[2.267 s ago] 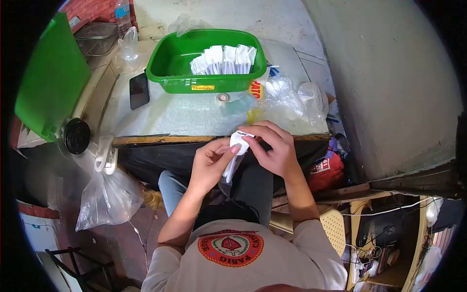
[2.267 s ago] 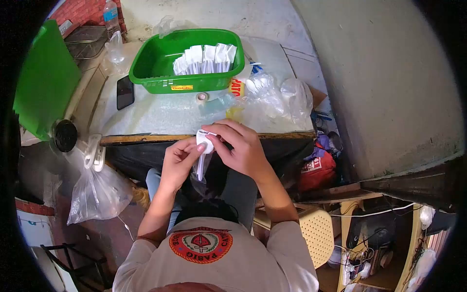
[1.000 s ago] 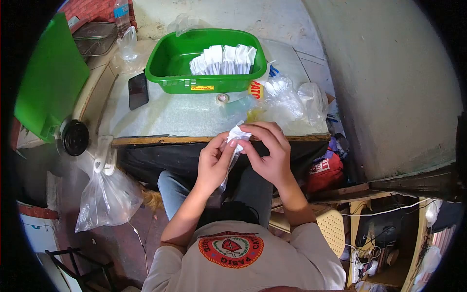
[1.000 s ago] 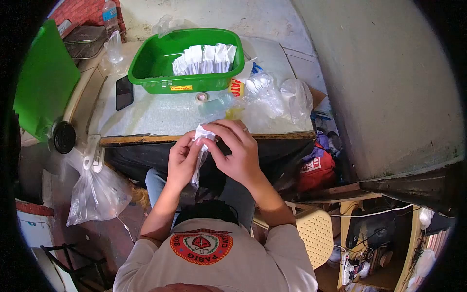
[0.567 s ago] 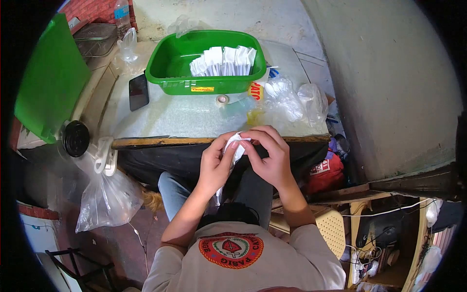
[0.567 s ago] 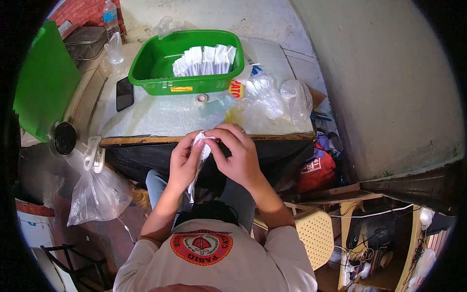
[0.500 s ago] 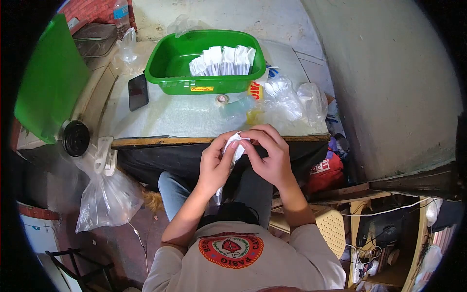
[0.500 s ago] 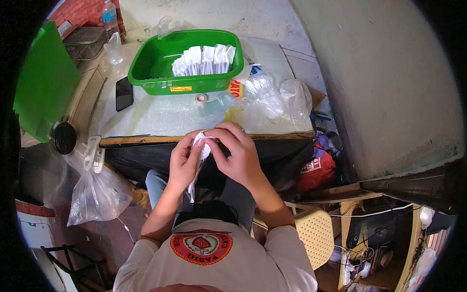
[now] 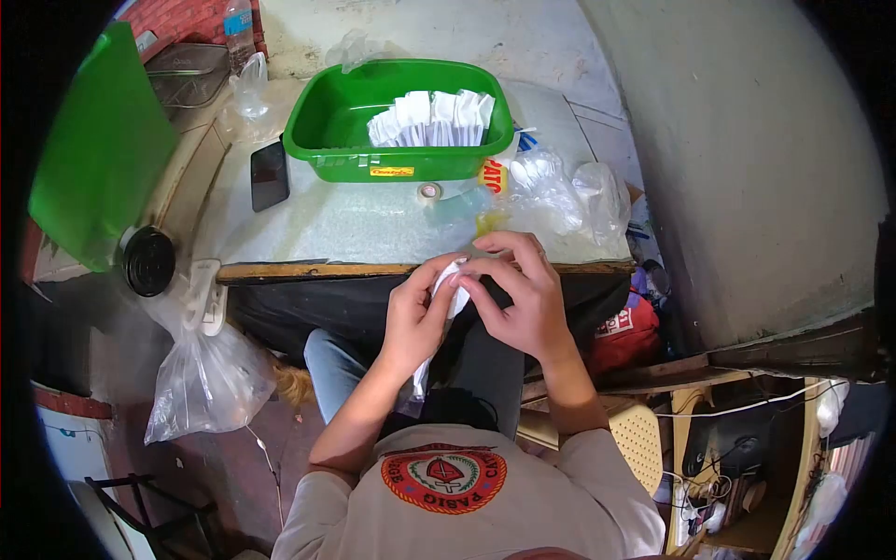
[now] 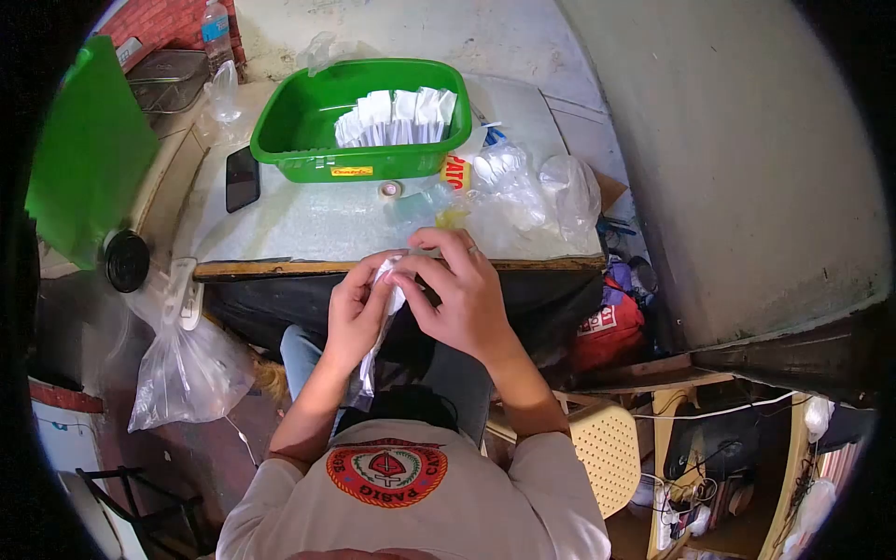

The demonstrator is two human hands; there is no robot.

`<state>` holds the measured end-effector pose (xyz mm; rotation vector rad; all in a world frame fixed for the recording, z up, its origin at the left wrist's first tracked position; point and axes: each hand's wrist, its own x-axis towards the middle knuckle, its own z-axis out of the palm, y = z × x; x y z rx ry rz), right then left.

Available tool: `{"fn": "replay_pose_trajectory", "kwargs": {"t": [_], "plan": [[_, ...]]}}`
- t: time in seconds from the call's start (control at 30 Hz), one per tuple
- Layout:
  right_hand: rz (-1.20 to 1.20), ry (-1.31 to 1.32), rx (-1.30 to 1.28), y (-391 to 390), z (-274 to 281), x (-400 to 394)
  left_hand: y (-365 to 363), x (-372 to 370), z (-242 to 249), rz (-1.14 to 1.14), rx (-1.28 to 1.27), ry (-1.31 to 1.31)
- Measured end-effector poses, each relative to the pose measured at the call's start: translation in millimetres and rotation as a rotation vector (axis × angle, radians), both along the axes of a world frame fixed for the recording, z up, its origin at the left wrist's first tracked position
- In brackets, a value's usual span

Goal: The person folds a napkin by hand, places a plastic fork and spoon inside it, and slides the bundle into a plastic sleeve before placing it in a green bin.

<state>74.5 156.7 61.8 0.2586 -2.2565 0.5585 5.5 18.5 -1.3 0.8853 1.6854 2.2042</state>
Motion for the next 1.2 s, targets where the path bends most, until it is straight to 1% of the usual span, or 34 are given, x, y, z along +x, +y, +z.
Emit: {"fn": "replay_pose_trajectory", "kwargs": {"t": [0.13, 0.2, 0.27, 0.33, 0.4, 0.47, 0.6, 0.67, 0.8, 0.93, 1.0, 1.07, 1.13, 1.2], "plan": [[0.078, -0.059, -0.102, 1.9, 2.8, -1.0, 0.6, -2.2, 0.8, -0.015, 0.012, 0.002], [0.107, -0.076, -0.143, 4.6, 3.6, -0.3, -0.7, -3.1, 2.9, 0.005, -0.051, 0.062], [0.124, -0.184, -0.305, 9.5, 3.6, 0.1, -1.5, -3.3, 3.2, -0.012, -0.045, 0.042], [0.131, -0.218, -0.273, 14.8, 8.2, 1.4, -1.4, -3.8, 3.2, -0.031, -0.04, 0.025], [0.139, -0.253, -0.24, 18.2, 10.9, -0.2, -1.3, -3.4, 2.6, -0.08, 0.025, -0.006], [0.212, -0.259, -0.264, 19.9, 11.8, -2.4, -1.2, -3.0, 2.9, -0.099, 0.04, -0.015], [0.241, -0.311, -0.353, 17.3, 15.9, -3.8, -4.4, -4.1, -0.3, -0.146, 0.023, -0.034], [0.222, -0.282, -0.195, 17.7, 15.9, -3.5, -6.8, -5.4, -0.5, -0.163, -0.002, -0.011], [0.271, -0.339, -0.2, 19.8, 18.1, -2.9, -7.2, -3.8, 2.0, -0.166, -0.034, 0.048], [0.277, -0.301, -0.23, 17.0, 16.3, -2.6, -3.3, -2.4, -3.5, -0.101, 0.058, 0.02], [0.27, -0.275, -0.242, 13.7, 14.3, -3.0, -8.0, -5.5, -6.4, -0.135, -0.036, -0.027], [0.242, -0.198, -0.237, 11.5, 11.6, -4.2, -8.4, -4.8, -5.3, -0.135, -0.025, -0.041], [0.241, -0.177, -0.243, 9.6, 11.4, -5.6, -10.3, -5.1, -3.2, -0.137, -0.018, -0.057], [0.236, -0.161, -0.249, 9.5, 11.8, -6.1, -13.4, -7.5, -0.5, -0.254, 0.021, -0.128]]}}
